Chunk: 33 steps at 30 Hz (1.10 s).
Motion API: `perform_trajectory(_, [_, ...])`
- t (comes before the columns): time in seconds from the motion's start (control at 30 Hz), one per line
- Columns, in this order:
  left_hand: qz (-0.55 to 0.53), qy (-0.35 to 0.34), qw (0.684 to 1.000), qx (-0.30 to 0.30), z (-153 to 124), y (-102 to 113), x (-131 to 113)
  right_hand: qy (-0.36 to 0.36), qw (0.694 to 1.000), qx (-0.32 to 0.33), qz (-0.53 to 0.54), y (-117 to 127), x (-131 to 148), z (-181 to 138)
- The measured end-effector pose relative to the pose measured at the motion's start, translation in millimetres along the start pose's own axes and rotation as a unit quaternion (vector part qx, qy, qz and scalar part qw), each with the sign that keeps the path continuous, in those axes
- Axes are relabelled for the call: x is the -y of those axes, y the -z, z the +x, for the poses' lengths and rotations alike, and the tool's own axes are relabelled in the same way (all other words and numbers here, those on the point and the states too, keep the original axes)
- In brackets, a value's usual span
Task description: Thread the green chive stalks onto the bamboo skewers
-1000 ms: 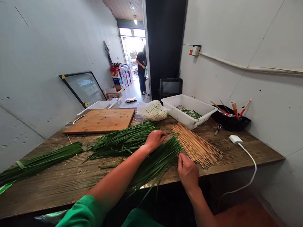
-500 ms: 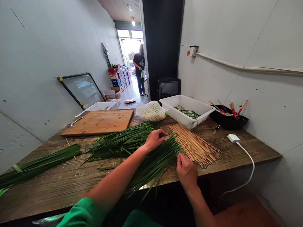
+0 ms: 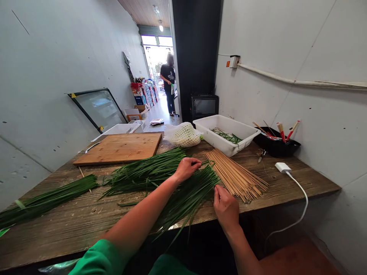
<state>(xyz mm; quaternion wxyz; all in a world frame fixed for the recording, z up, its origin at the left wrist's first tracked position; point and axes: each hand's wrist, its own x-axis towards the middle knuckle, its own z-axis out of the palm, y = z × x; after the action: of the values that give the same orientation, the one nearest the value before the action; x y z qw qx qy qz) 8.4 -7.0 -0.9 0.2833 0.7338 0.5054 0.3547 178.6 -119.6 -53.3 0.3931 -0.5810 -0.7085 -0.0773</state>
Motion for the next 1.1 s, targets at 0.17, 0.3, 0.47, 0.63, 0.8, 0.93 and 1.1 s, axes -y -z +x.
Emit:
perform_trajectory(0.17, [0.05,-0.033,0.997,-0.041,-0.5,-0.7,-3.5,-0.005,1.0,0.004,0.001,-0.5,-0.4,-0.4])
perform_trajectory(0.3, [0.054,-0.038,0.997,-0.045,0.3,-2.1,-3.2,-0.002,1.0,-0.002,0.001,-0.6,-0.4,0.0])
perform_trajectory(0.47, [0.02,-0.026,0.999,-0.03,0.4,-0.9,-2.9,0.001,1.0,-0.006,-0.002,-0.5,0.1,0.3])
perform_trajectory(0.63, [-0.017,0.006,1.0,-0.018,-0.5,0.7,-5.1,-0.001,1.0,-0.006,0.0,-0.4,0.1,-0.2])
perform_trajectory(0.8, [-0.005,0.005,1.0,0.004,-1.7,1.6,-5.8,-0.007,1.0,0.005,0.001,-0.7,-0.4,-0.3])
perform_trajectory(0.93, [0.006,0.011,1.0,0.008,-2.8,2.1,-7.2,-0.002,1.0,-0.001,-0.004,-1.0,-0.3,0.0])
perform_trajectory(1.1, [0.008,0.016,1.0,0.007,-3.8,1.9,-9.3,-0.005,1.0,-0.003,-0.01,-0.6,0.9,0.4])
